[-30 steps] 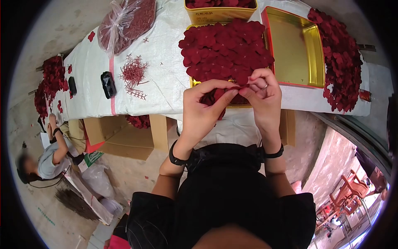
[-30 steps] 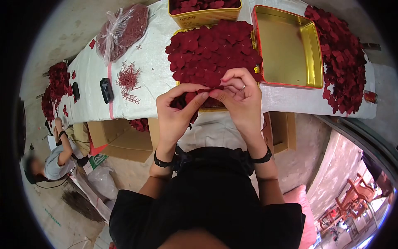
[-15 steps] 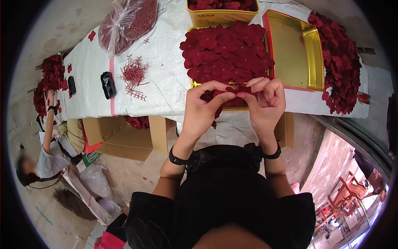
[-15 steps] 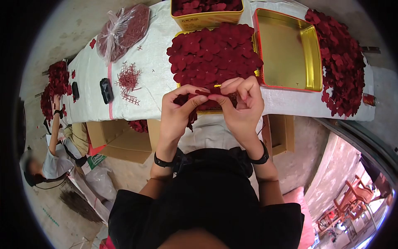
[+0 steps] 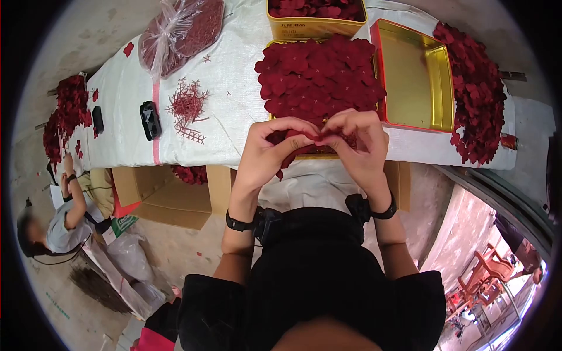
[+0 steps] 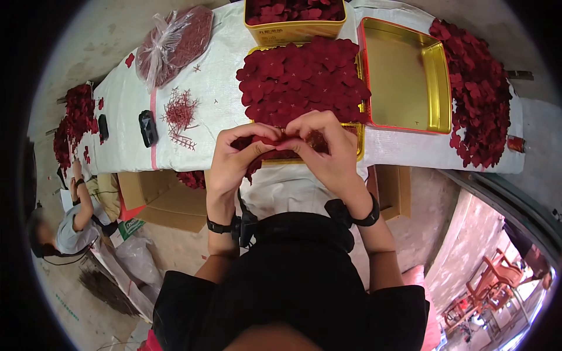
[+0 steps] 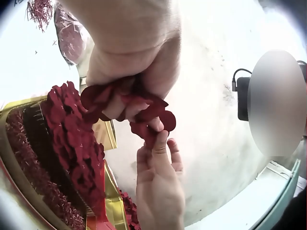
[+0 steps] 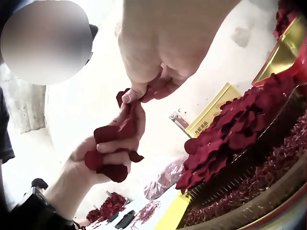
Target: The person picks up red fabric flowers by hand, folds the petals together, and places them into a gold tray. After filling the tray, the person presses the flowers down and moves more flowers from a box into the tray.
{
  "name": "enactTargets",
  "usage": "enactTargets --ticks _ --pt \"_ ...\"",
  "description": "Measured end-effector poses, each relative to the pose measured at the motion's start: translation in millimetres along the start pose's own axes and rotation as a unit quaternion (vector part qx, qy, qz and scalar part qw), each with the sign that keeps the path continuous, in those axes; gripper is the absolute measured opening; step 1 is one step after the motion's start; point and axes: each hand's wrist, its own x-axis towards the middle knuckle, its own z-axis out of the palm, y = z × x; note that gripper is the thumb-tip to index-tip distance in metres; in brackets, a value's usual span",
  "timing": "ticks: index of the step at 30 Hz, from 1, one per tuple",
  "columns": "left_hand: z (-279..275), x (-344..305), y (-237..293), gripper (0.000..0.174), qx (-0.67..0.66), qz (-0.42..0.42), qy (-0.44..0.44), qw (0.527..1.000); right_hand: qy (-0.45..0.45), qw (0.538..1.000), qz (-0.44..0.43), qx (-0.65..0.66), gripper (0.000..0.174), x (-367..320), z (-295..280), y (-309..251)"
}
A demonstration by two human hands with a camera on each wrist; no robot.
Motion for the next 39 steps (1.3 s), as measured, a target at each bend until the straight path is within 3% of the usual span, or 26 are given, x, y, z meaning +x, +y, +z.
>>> enactTargets --ticks 3,6,8,11,12,14,17,19,22,24,25,28,29,32,33,39 --pt "-2 3 -7 0.010 0.002 0.027 0.047 0.999 0.024 0.997 0.071 0.038 0.028 10 2 -2" --pt "-1 8 -7 0.013 -0.046 -0.008 0.120 0.992 0.029 0.994 0.079 0.071 0.024 42 -5 16" --pt "-3 11 -11 0.016 -0.040 0.015 0.153 0.987 0.068 0.993 0.097 0.000 0.023 67 -10 36" --pt "-5 8 -13 0.017 -0.019 0.011 0.136 0.990 0.118 0.977 0.119 -0.128 0.030 86 -9 47" --pt "-5 8 -15 0.017 -0.011 0.008 0.128 0.992 0.112 0.961 0.059 -0.245 0.029 88 -11 54" --pt "-4 13 -30 0.017 0.070 0.068 0.125 0.987 0.095 0.878 -0.062 -0.465 0.029 86 -17 68" --pt "-1 17 -41 0.017 0.117 0.118 0.130 0.977 0.129 0.903 -0.071 -0.404 0.027 81 -18 58" --pt "4 15 -30 0.017 0.028 0.053 0.134 0.989 0.124 0.913 -0.051 -0.386 0.020 71 -17 41" --pt "9 17 -26 0.031 -0.141 -0.018 0.122 0.982 0.044 0.972 0.080 -0.217 0.016 45 -16 28" --pt "11 18 -20 0.036 -0.208 -0.051 0.108 0.971 -0.010 0.988 0.108 -0.110 0.017 25 -5 10" --pt "14 19 -17 0.039 -0.180 -0.051 0.125 0.974 -0.032 0.990 0.110 -0.081 0.021 16 -1 5" --pt "23 27 -27 0.043 -0.053 0.066 0.159 0.984 -0.035 0.988 0.129 -0.074 0.030 2 10 -4" --pt "23 23 -25 0.042 -0.056 0.029 0.138 0.988 -0.026 0.987 0.137 -0.085 0.033 0 11 -6" --pt "24 24 -30 0.040 -0.019 0.047 0.140 0.989 0.042 0.985 0.166 -0.014 0.036 -3 13 2" --pt "25 25 -30 0.037 0.057 0.130 0.147 0.979 0.033 0.985 0.169 -0.009 0.035 -3 13 3" --pt "23 22 -31 0.018 0.093 0.154 0.133 0.975 0.038 0.978 0.200 0.049 0.027 -5 9 9"
